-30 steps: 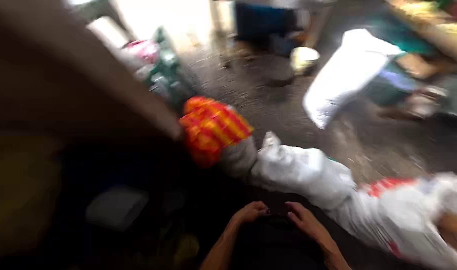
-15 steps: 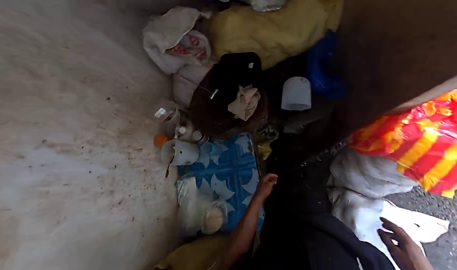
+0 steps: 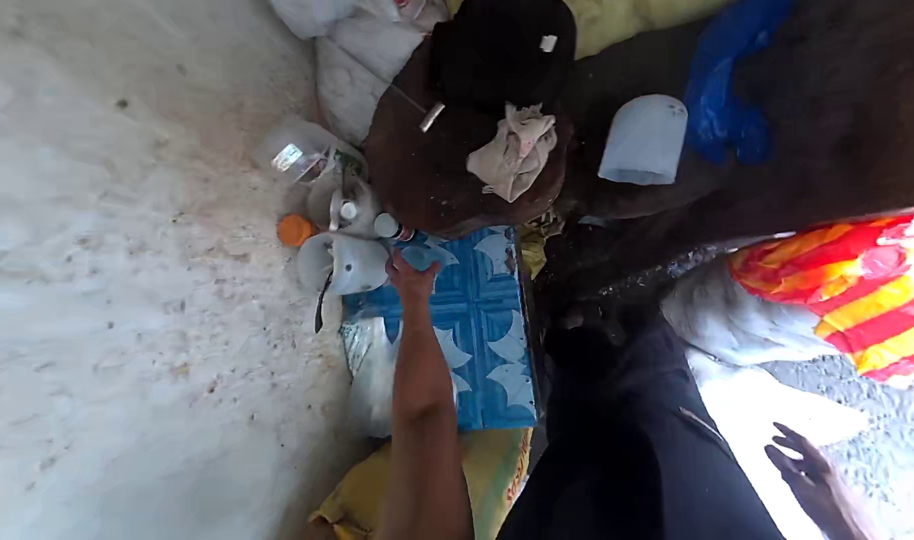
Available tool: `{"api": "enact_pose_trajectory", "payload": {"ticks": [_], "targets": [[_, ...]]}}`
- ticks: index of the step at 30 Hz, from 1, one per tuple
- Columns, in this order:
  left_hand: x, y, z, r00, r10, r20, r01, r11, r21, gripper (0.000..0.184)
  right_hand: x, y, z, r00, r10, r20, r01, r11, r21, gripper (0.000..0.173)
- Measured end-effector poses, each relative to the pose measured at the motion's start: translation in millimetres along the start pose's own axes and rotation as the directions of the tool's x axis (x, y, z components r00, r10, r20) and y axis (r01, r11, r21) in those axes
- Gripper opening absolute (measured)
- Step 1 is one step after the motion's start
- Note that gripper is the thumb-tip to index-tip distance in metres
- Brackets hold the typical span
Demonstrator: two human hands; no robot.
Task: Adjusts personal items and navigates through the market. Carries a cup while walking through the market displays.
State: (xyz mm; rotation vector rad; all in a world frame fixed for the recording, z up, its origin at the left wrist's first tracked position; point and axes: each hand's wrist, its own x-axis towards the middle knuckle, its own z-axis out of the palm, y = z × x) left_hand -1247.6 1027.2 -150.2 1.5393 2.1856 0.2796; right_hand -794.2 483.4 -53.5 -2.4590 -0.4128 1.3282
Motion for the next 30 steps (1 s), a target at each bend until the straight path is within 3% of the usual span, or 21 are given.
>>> {"api": "enact_pose_trajectory", "payload": {"ticks": [2,4,5,7,9,11,14,17,20,22,24,28,30], "targets": [[1,2,5,0.999,0.038,0.038,-0.04,0.996,0.074,0.107,1,7,5,0.999,0.014,-0.047,-0.011,0.998,0.064,0.055],[-25,25,6,0.977,0.172,0.125,-0.192,0.967,0.167,0.106,-11,6,5,0.993,0.082,-0.087,-0.069,0.988,0.136,0.052],[-48,43,5,0.943,0.269,0.197,-0.306,0.932,0.193,0.103,-19,5,3,0.986,0.126,-0.108,-0.104,0.976,0.19,0.051],[-98,87,15,0.803,0.469,0.367,-0.552,0.818,0.161,0.096,-31,15,4,0.968,0.183,-0.172,-0.129,0.95,0.283,0.052],[-156,124,31,0.601,0.591,0.538,-0.735,0.673,0.082,0.09,-45,30,16,0.957,0.196,-0.213,-0.123,0.942,0.313,0.051],[-217,160,51,0.351,0.667,0.657,-0.87,0.492,-0.034,0.087,-60,45,40,0.952,0.199,-0.234,-0.113,0.936,0.334,0.051],[-323,214,88,-0.045,0.717,0.695,-0.938,0.209,-0.276,0.087,-74,61,71,0.915,0.122,-0.386,0.033,0.928,0.372,0.051],[-445,244,106,-0.472,0.647,0.599,-0.833,-0.104,-0.543,0.085,-108,87,88,0.816,0.053,-0.576,0.23,0.884,0.407,0.061],[-575,235,102,-0.767,0.375,0.521,-0.631,-0.291,-0.719,0.083,-165,131,102,0.661,0.108,-0.743,0.326,0.85,0.413,0.077],[-659,208,97,-0.865,0.18,0.469,-0.502,-0.313,-0.806,0.084,-199,166,117,0.562,0.177,-0.808,0.354,0.831,0.428,0.087],[-731,174,90,-0.909,-0.004,0.417,-0.4,-0.279,-0.873,0.085,-227,195,137,0.442,0.275,-0.854,0.41,0.785,0.465,0.087],[-834,132,78,-0.905,-0.251,0.343,-0.288,-0.232,-0.929,0.098,-283,240,165,0.302,0.539,-0.787,0.452,0.646,0.615,0.089],[-869,134,76,-0.909,-0.279,0.309,-0.262,-0.193,-0.946,0.102,-305,264,175,0.246,0.66,-0.71,0.454,0.569,0.686,0.088]]}}
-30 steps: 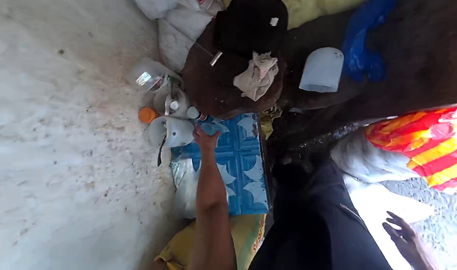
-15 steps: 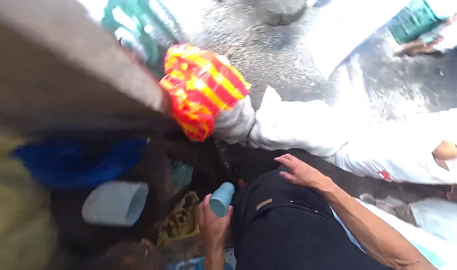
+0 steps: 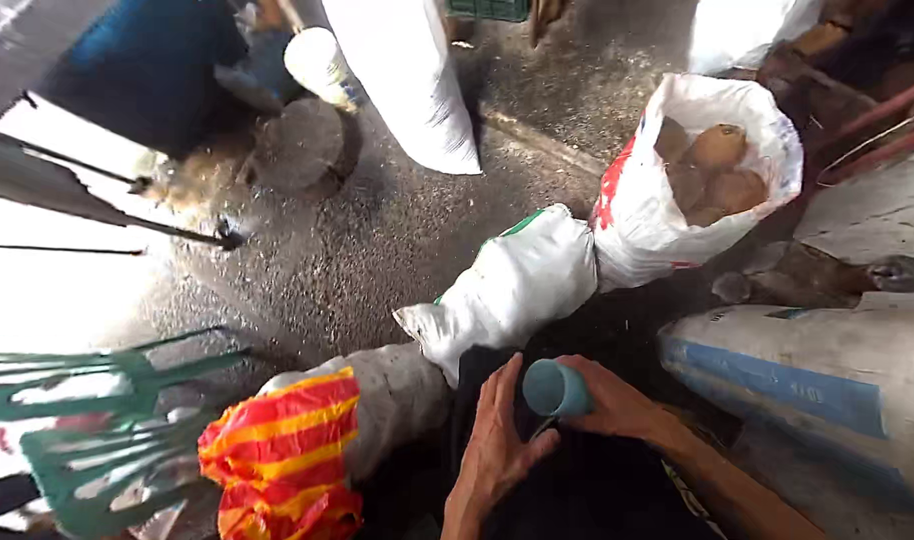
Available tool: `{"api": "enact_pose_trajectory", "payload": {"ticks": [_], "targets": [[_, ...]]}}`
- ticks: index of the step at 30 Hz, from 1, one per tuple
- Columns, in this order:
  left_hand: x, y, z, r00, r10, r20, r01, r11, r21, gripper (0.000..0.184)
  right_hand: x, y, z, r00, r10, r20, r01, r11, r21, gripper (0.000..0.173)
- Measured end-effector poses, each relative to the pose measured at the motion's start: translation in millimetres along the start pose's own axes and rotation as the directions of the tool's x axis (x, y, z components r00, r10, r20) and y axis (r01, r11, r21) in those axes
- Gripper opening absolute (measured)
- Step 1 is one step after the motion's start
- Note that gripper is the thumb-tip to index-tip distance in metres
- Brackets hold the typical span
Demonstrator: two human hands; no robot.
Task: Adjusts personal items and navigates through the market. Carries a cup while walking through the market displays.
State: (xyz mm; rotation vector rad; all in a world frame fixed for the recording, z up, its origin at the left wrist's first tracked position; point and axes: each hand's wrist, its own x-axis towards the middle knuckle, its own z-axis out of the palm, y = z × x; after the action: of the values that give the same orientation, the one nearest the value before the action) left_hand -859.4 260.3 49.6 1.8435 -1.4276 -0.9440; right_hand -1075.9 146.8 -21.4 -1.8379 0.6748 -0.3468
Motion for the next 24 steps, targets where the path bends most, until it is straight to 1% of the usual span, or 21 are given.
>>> {"api": "enact_pose_trajectory", "payload": {"ticks": [2,4,7,9,11,14,16,18,19,20,21,22,23,24], "targets": [[25,4,-26,0.999,0.015,-0.049,-0.016,1.0,-0.017,0.101,9,13,-31,0.988,0.116,-0.105,-0.117,0.993,-0.002,0.09],[51,2,-54,0.989,0.037,-0.145,-0.04,0.999,-0.018,0.097,17,28,-61,0.949,0.222,-0.224,-0.227,0.974,0.002,0.093],[105,-7,-83,0.954,0.092,-0.285,-0.09,0.996,0.02,0.094,26,56,-107,0.844,0.348,-0.407,-0.368,0.929,0.032,0.097],[149,-7,-94,0.939,0.128,-0.32,-0.112,0.991,0.066,0.094,28,80,-133,0.772,0.404,-0.49,-0.445,0.895,0.037,0.099],[199,-4,-103,0.943,0.165,-0.287,-0.132,0.983,0.131,0.088,30,100,-157,0.712,0.441,-0.546,-0.501,0.864,0.044,0.099],[286,-4,-113,0.969,0.207,-0.133,-0.174,0.959,0.226,0.065,43,112,-184,0.616,0.514,-0.597,-0.574,0.812,0.106,0.101],[354,-15,-117,0.967,0.251,-0.035,-0.232,0.933,0.274,0.052,72,119,-197,0.551,0.529,-0.645,-0.602,0.788,0.132,0.107],[433,-35,-123,0.962,0.269,0.051,-0.272,0.919,0.287,0.051,132,120,-213,0.51,0.545,-0.666,-0.595,0.782,0.184,0.113],[475,-48,-127,0.966,0.241,0.089,-0.257,0.924,0.284,0.051,176,119,-224,0.504,0.546,-0.669,-0.572,0.791,0.215,0.114],[518,-65,-131,0.975,0.186,0.119,-0.212,0.942,0.261,0.051,227,121,-237,0.523,0.519,-0.676,-0.529,0.82,0.221,0.114],[562,-87,-133,0.985,0.098,0.144,-0.129,0.967,0.218,0.051,284,128,-253,0.563,0.464,-0.683,-0.46,0.864,0.208,0.113],[600,-112,-135,0.984,-0.035,0.176,0.005,0.986,0.166,0.05,341,135,-267,0.621,0.419,-0.662,-0.378,0.9,0.215,0.111],[631,-136,-144,0.952,-0.206,0.225,0.179,0.974,0.136,0.05,398,139,-278,0.687,0.401,-0.606,-0.313,0.916,0.251,0.107],[669,-165,-154,0.9,-0.351,0.259,0.319,0.935,0.157,0.05,458,146,-293,0.746,0.384,-0.544,-0.278,0.922,0.269,0.102]]}}
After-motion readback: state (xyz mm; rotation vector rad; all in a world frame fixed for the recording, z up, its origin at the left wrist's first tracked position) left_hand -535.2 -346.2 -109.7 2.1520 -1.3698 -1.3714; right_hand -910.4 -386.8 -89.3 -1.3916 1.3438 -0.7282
